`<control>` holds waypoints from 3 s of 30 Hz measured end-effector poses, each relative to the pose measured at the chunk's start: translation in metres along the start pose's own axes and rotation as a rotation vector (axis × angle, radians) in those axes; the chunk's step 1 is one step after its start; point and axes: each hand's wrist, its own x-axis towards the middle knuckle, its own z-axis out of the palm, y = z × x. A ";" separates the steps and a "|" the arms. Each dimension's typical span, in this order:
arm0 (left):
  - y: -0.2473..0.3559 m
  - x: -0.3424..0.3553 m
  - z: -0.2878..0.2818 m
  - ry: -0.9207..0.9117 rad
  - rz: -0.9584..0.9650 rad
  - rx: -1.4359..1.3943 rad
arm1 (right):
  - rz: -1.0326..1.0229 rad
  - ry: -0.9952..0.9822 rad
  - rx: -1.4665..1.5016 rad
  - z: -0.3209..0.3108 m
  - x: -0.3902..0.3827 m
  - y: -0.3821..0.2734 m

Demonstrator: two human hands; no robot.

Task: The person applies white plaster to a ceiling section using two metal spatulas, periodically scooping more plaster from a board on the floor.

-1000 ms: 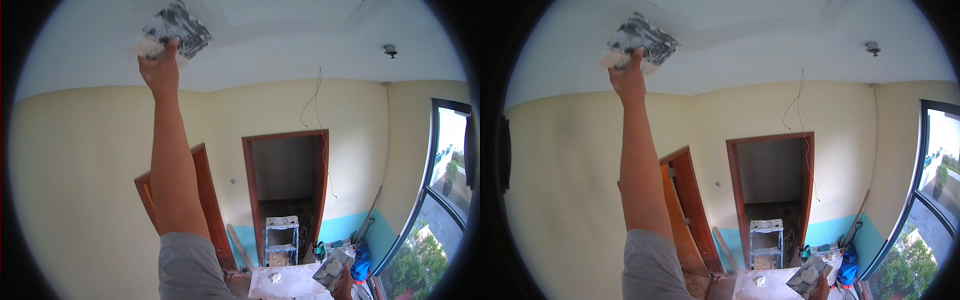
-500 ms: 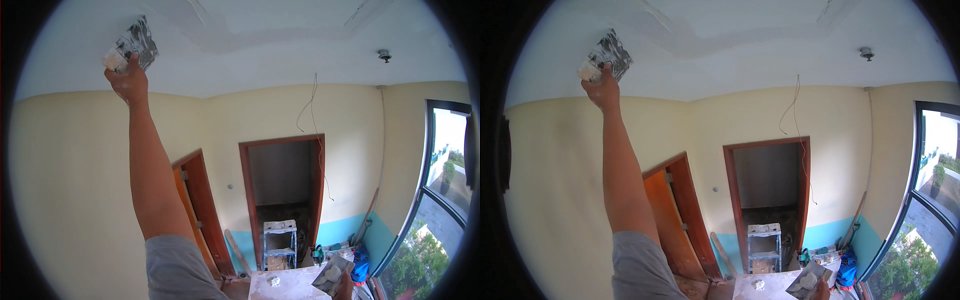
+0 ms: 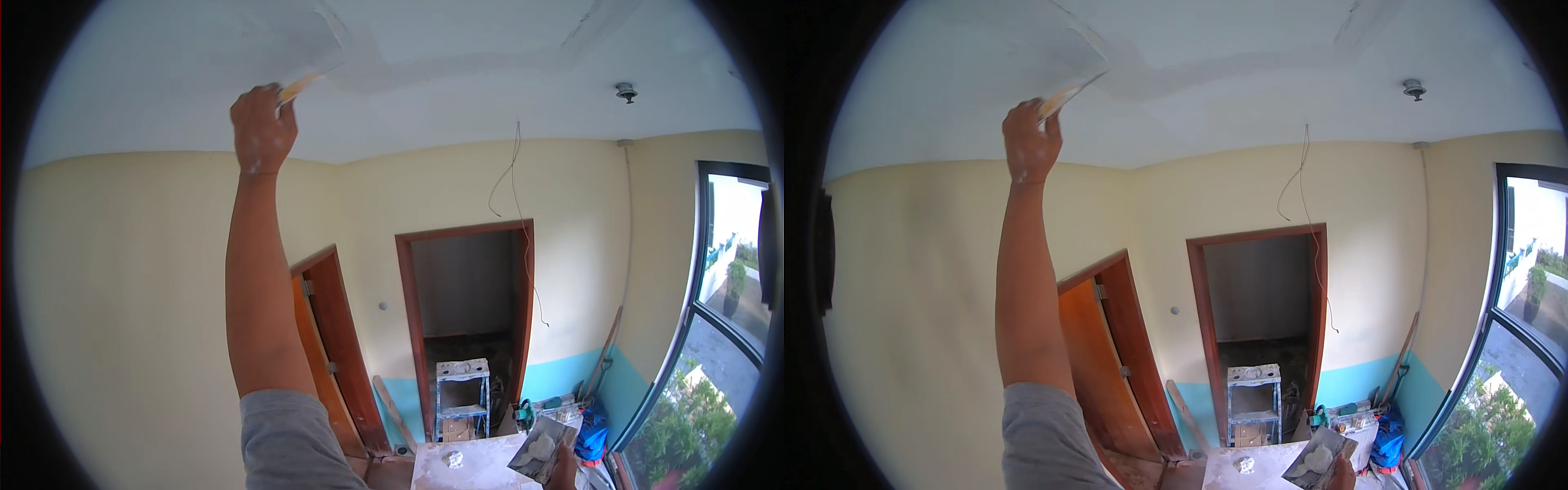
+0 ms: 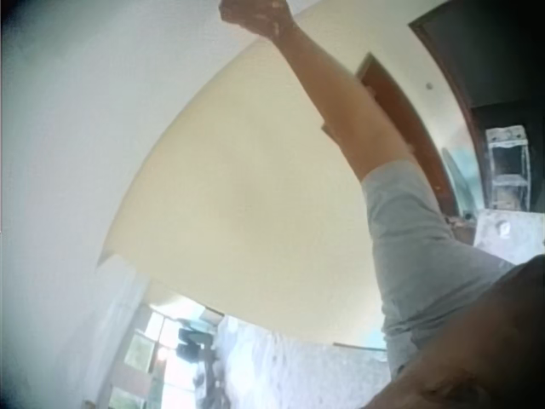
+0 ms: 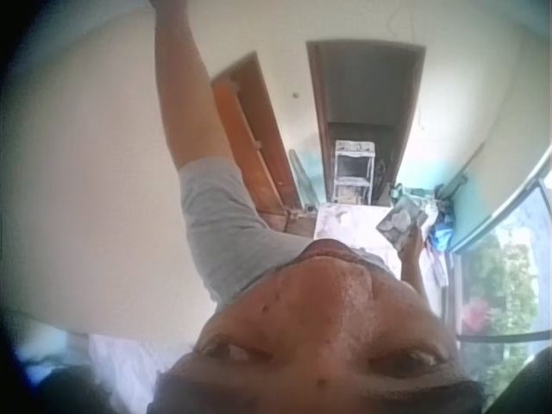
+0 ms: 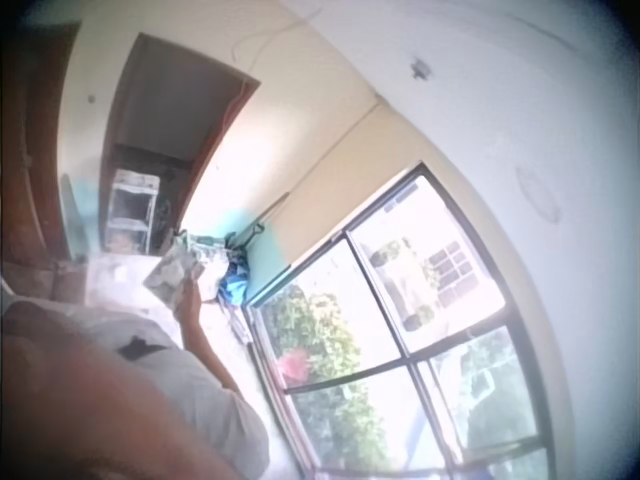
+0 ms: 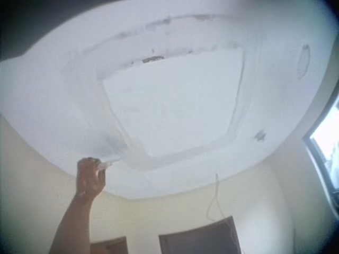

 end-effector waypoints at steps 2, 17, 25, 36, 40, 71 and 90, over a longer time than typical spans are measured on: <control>0.008 0.018 0.009 -0.046 0.068 -0.037 | 0.084 0.042 0.211 0.010 -0.015 -0.011; -0.009 0.113 -0.058 0.188 -0.078 0.174 | -0.097 0.153 -0.089 -0.014 -0.022 0.006; 0.019 0.058 -0.048 0.248 -0.819 -0.449 | -0.225 0.049 -0.326 -0.086 0.023 0.057; 0.050 0.030 0.054 0.085 -1.008 -0.434 | -0.125 0.228 -0.168 -0.065 -0.007 0.034; 0.039 0.033 0.055 0.159 -0.978 -0.444 | -0.113 0.254 -0.140 -0.029 -0.031 -0.002; 0.011 0.117 -0.029 0.139 -0.084 0.229 | -0.067 0.173 -0.135 -0.064 -0.011 0.025; 0.029 0.056 0.023 -0.034 -0.137 0.133 | -0.051 0.223 -0.106 -0.028 -0.040 0.001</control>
